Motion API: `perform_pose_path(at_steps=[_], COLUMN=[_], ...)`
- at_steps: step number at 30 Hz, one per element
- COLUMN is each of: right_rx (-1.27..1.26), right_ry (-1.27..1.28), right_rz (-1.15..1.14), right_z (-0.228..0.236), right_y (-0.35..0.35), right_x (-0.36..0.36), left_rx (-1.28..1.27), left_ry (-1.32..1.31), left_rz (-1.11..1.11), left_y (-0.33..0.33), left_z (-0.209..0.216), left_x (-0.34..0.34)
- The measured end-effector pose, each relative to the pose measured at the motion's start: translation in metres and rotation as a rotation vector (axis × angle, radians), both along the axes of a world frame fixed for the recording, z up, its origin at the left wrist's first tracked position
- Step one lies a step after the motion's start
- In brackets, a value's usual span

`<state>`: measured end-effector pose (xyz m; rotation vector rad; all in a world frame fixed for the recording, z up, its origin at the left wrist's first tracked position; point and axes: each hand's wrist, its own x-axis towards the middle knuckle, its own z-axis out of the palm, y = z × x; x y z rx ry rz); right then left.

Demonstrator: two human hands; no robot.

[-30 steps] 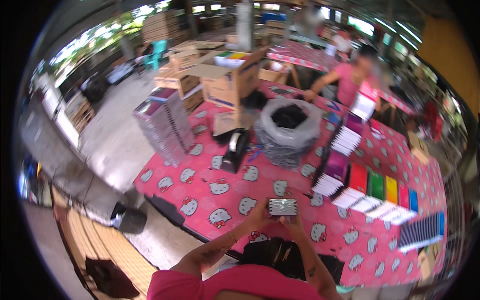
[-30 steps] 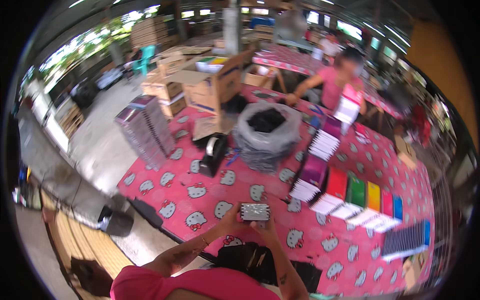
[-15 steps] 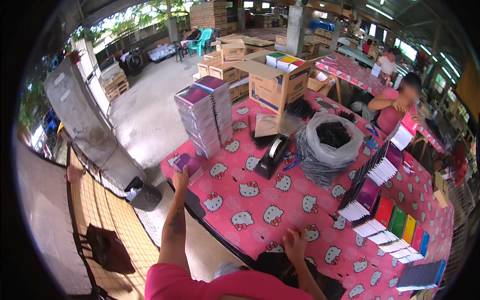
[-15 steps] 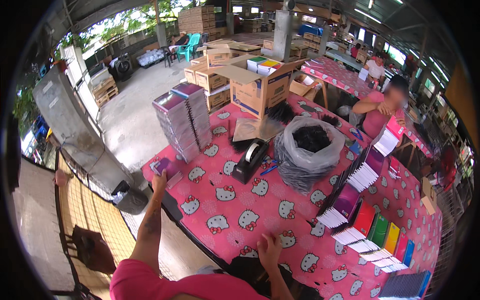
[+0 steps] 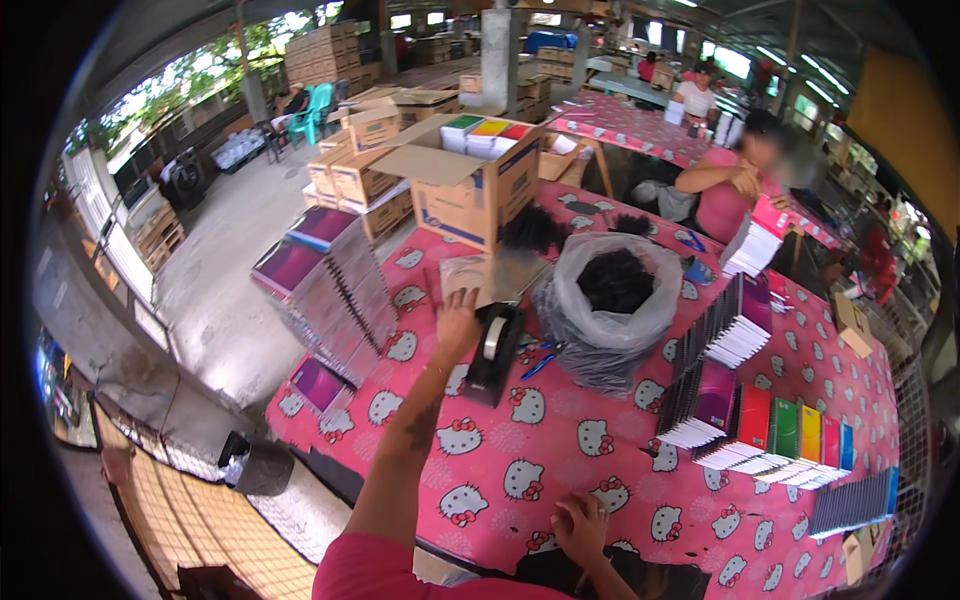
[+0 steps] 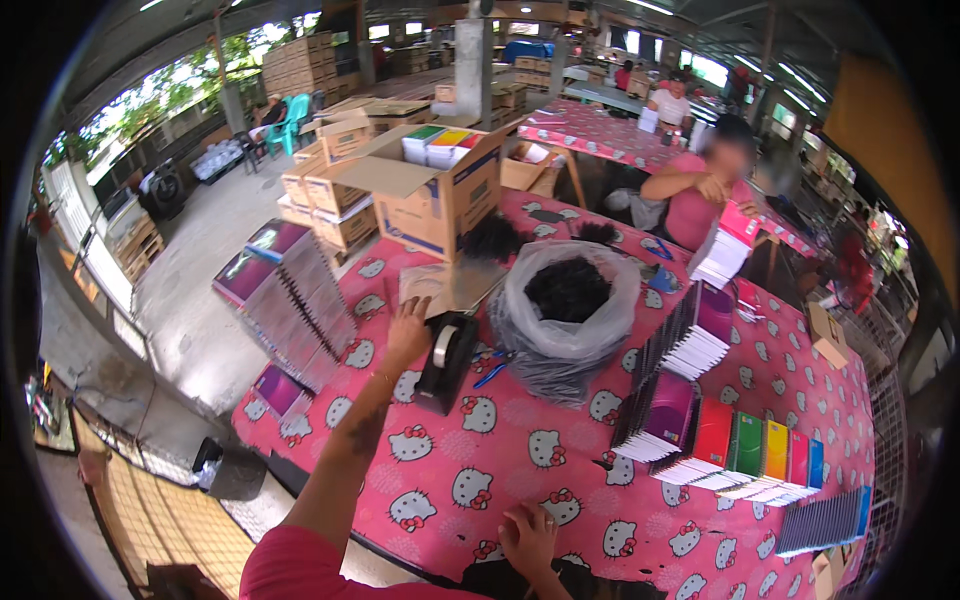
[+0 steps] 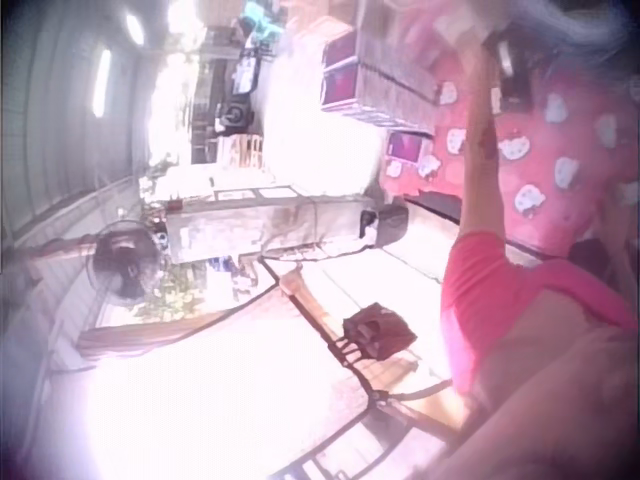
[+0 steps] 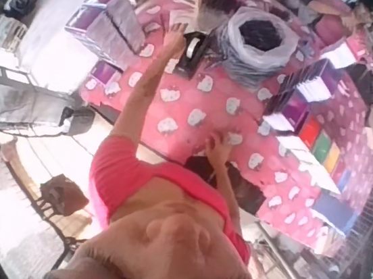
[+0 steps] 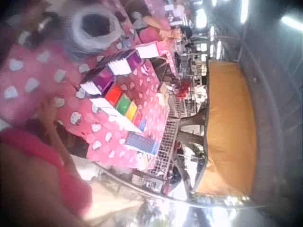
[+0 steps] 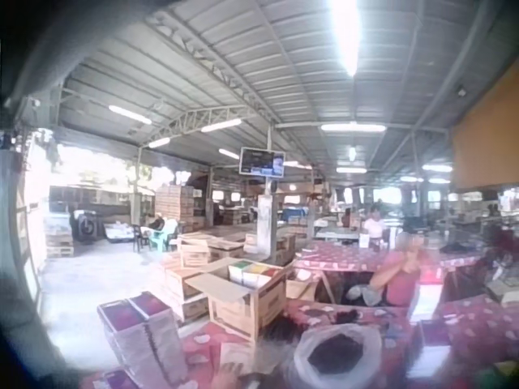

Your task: The person places small notebooks into plastic bags, seals the bags with tape from a dispenser, and organizes them by color into stacks on a table.

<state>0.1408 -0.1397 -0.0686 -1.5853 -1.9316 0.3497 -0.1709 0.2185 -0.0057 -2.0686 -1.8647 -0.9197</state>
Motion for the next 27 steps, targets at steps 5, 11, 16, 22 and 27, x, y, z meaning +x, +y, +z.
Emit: perform_pose_path(at_steps=[5, 11, 16, 22, 27], right_rx=[0.019, -0.277, -0.516, -0.506, -0.504], right_ry=[0.055, 1.331, 1.929, 1.800, 1.935], right_rz=[-0.045, -0.094, -0.002, -0.248, -0.121], right_z=[-0.003, -0.059, 0.039, -0.014, 0.009], right_y=[0.008, 0.005, 0.017, -0.024, -0.046], right_x=[0.005, 0.055, 0.093, 0.122, 0.114], left_rx=[0.134, 0.485, -0.744, -1.497, -1.427], left_ry=[-0.097, 0.094, -0.342, -0.853, -1.065], left_rz=[0.011, -0.870, -1.281, -1.008, -0.852], left_y=[0.030, -0.166, -0.304, -0.314, -0.328], left_z=[0.038, 0.113, -0.041, -0.052, -0.041], left_x=[0.018, 0.148, 0.161, 0.175, 0.178])
